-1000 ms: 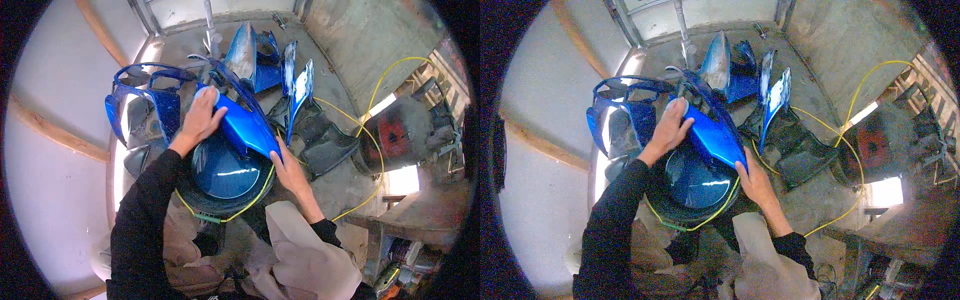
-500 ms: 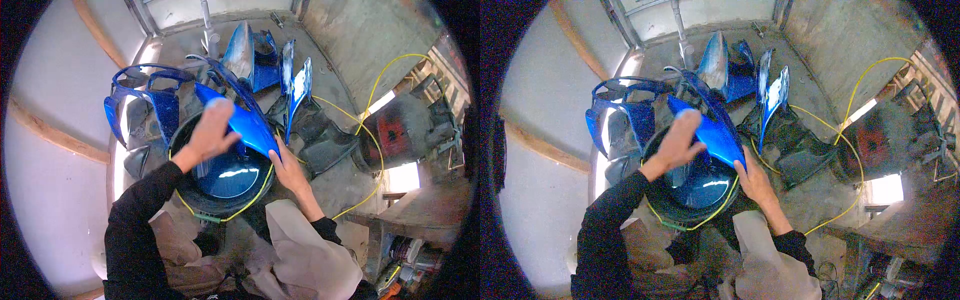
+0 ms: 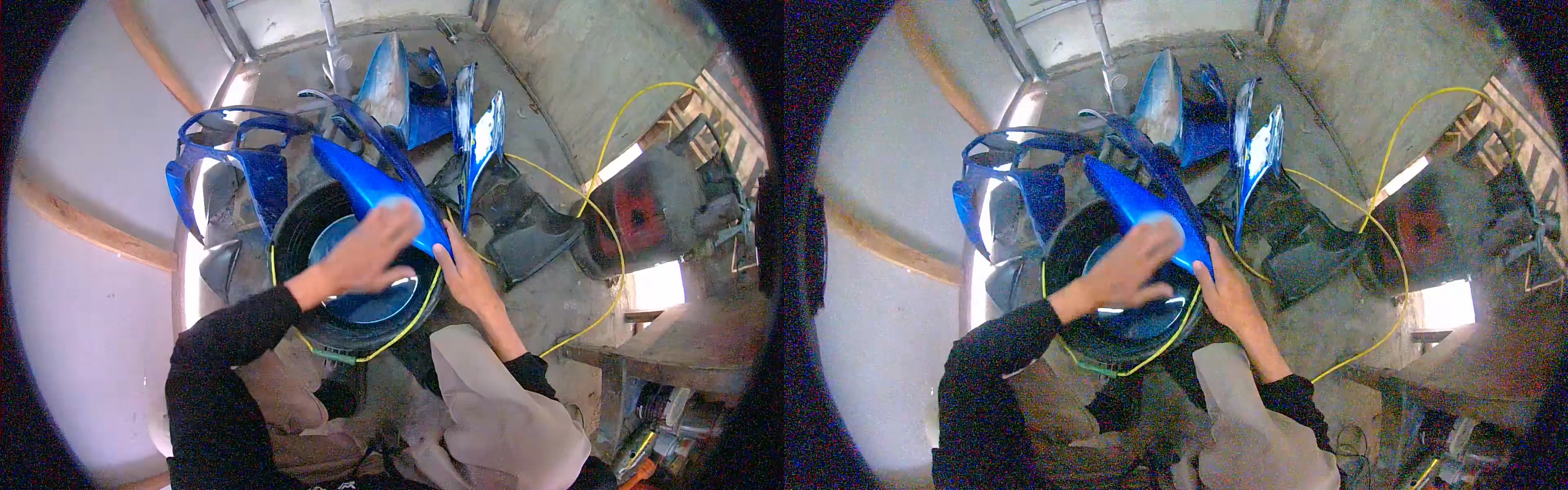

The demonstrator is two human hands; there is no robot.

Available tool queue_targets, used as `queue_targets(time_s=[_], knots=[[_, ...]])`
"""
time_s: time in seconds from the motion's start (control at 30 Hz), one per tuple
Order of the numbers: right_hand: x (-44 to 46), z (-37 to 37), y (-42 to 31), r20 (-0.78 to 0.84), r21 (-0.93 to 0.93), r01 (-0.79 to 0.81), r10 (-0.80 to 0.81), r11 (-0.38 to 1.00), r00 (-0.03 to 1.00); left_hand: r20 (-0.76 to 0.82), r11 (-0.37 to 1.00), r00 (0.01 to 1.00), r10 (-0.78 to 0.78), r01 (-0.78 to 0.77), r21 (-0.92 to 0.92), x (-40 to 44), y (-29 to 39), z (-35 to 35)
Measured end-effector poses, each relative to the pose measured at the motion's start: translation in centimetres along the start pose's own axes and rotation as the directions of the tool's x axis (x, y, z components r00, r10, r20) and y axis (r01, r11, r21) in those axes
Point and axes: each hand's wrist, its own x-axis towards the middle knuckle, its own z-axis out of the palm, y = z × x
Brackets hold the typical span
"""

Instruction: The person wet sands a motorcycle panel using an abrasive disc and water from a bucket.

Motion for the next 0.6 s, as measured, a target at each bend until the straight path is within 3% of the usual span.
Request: queue_targets(time_s=[0.07,0.13,0.17,0.27,0.3,0.33,0.37,0.47,0.53,0.6], knots=[[-0.1,-0.2,-0.4,0.010,0.003,-0.005,0.005,1.000,1.000,0.086,0.997,0.993,0.076,-0.075,-0.017,-0.4,1.2,0.5],[-0.2,-0.2,-0.6,0.023,0.000,-0.028,0.028,1.000,0.999,0.002,1.000,1.000,0.009,-0.009,0.010,0.0,-1.2,-1.2],[0.0,-0.3,-0.6,0.026,-0.002,-0.044,0.044,0.999,0.999,-0.119,0.996,0.990,-0.078,0.082,0.027,0.0,-3.5,-1.2],[0.0,0.0,-0.2,0.017,0.000,-0.023,0.023,1.000,1.000,-0.280,0.896,0.920,-0.276,0.351,0.271,-0.7,-8.4,-1.5],[0.1,0.0,-0.2,0.019,0.001,-0.019,0.019,1.000,1.000,-0.264,0.903,0.911,-0.316,0.374,0.212,-0.4,-8.0,-1.3],[0.2,-0.1,-0.1,0.020,-0.003,-0.031,0.031,1.000,0.999,-0.265,0.903,0.911,-0.315,0.374,0.213,0.1,-6.4,-1.6],[0.1,0.0,-0.1,0.026,-0.006,-0.049,0.049,0.999,0.998,-0.137,0.954,0.959,-0.250,0.268,0.134,0.6,-3.7,-2.4],[0.0,0.1,0.3,0.009,-0.012,0.000,0.000,1.000,1.000,0.106,0.994,0.988,0.110,-0.110,0.000,-0.1,1.0,0.0],[-0.2,0.1,0.2,0.015,-0.016,-0.019,0.019,1.000,1.000,0.049,0.992,0.991,0.128,-0.128,0.011,-0.3,0.6,0.3],[0.1,0.0,0.1,0.015,-0.021,-0.030,0.030,0.999,0.999,-0.054,0.993,0.992,-0.112,0.111,-0.027,0.5,-3.1,-1.3]])
